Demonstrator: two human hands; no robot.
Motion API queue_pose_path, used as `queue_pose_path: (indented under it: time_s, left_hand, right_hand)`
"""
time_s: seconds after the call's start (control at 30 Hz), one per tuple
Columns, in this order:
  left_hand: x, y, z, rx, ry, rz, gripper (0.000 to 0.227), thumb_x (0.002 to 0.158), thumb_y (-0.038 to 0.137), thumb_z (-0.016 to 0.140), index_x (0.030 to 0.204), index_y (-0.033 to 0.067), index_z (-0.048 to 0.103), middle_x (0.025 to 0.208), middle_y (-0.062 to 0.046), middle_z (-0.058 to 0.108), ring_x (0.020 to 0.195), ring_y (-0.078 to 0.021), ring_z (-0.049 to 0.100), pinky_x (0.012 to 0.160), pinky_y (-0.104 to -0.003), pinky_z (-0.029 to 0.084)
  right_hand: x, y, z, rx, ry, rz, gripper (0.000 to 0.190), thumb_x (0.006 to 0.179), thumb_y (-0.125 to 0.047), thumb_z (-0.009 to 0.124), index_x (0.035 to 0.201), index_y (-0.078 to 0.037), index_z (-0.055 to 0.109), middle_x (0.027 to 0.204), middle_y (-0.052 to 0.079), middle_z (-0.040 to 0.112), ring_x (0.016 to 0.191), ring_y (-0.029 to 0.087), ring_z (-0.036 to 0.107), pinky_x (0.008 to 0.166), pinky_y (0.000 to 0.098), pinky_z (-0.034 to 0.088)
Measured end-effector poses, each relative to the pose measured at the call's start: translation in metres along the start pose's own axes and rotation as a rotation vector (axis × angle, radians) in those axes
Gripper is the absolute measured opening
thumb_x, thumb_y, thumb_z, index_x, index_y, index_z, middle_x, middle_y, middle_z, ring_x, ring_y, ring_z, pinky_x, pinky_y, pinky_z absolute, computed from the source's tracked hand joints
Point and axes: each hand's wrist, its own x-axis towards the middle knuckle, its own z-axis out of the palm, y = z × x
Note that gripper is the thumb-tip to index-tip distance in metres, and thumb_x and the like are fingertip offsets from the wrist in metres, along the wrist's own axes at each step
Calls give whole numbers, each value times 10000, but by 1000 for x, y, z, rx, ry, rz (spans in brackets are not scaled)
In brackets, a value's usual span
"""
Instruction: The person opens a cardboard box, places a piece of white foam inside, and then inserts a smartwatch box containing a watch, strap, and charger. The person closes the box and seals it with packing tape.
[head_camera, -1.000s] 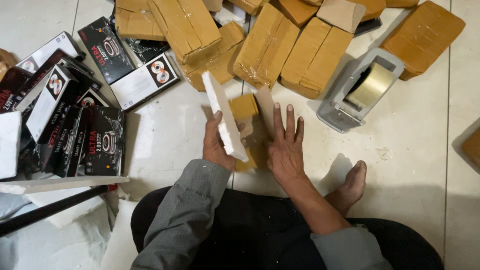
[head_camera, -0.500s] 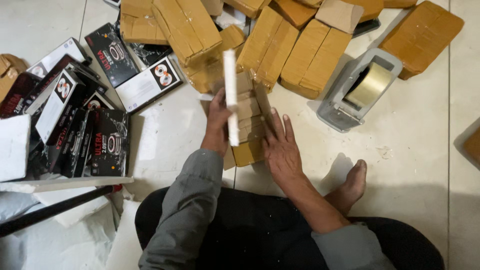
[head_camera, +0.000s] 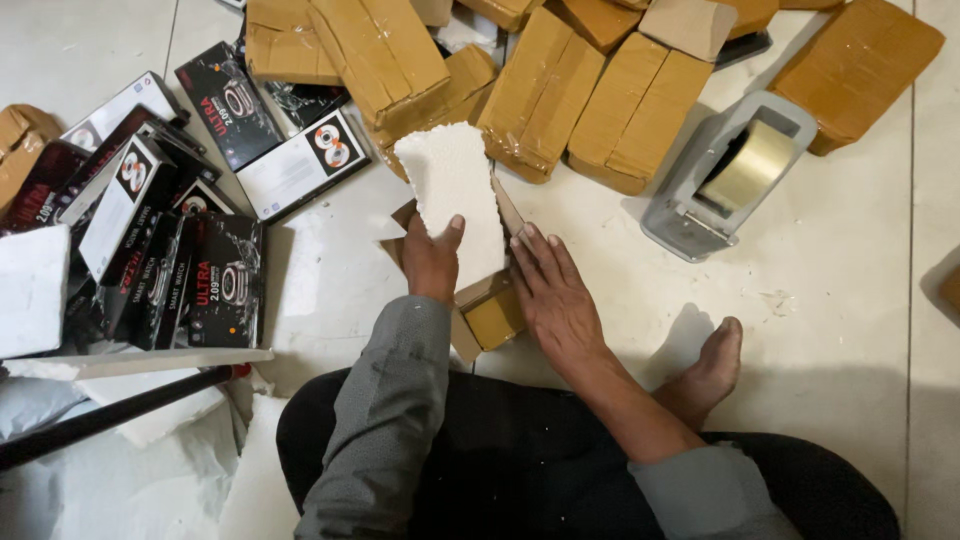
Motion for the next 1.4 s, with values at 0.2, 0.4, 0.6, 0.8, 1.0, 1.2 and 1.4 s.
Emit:
queue_pose_path:
  time_s: [0.2, 0.4, 0.6, 0.8, 1.0, 1.2, 1.4]
  left_hand:
    - [5, -7, -14, 97, -155, -214, 463, 759, 102, 859, 1141, -88, 681, 1060, -200, 766, 928, -292, 743, 883, -348, 578]
    - [2, -1, -24, 655, -386, -264, 580, 633, 317, 968, 1001, -65, 733, 886, -178, 779, 783, -275, 755, 808, -333, 596]
    - [-4, 3, -10, 670, -362, -74, 550, 650, 332, 970, 1016, -29, 775, 922, -161, 774, 823, -279, 737, 845, -340, 558]
    - [5, 8, 0, -303, -340, -176, 525, 737, 16, 818, 1215, -102, 638, 1138, -212, 757, 1004, -313, 755, 949, -382, 597]
    - [-4, -2, -2, -410, -456, -616, 567, 772, -8, 772, 1299, -33, 566, 1190, -174, 716, 1031, -294, 709, 905, -437, 569]
    - [-33, -23, 16, 131, -558, -389, 498, 690, 136, 873, 1122, -59, 720, 1090, -186, 765, 962, -309, 733, 834, -463, 611]
    - [-39, -22, 26, 197, -460, -94, 657, 695, 282, 890, 1223, -13, 633, 1186, -169, 710, 1086, -294, 681, 964, -358, 510]
  right_hand:
    - [0, -3, 2, 1, -27, 51, 433, 916, -184, 566, 1285, 17, 668, 1607, 113, 385, 1535, 354, 188, 1274, 527, 125]
    - [-4, 3, 1, 200, 33, 105, 221, 852, -92, 629, 1001, 32, 736, 1524, 195, 410, 1426, 479, 272, 1228, 661, 126]
    - [-6, 18, -15, 309, 12, 232, 197, 665, 22, 705, 844, -41, 757, 1354, 233, 488, 1255, 455, 431, 1054, 571, 400]
    - [-18, 43, -28, 334, 35, 385, 199, 709, 63, 662, 874, -23, 733, 1325, 229, 501, 1232, 439, 484, 851, 469, 565]
    - [-19, 41, -19, 513, -4, 494, 177, 810, 86, 585, 925, 1, 688, 1301, 227, 512, 978, 420, 645, 829, 473, 560]
    - [-18, 42, -20, 506, -18, 502, 99, 806, 61, 585, 828, -5, 656, 1239, 212, 547, 959, 416, 655, 815, 480, 546]
    - [-16, 45, -25, 441, -165, 480, 103, 818, 4, 604, 815, -53, 690, 1112, 189, 572, 956, 407, 635, 803, 500, 525]
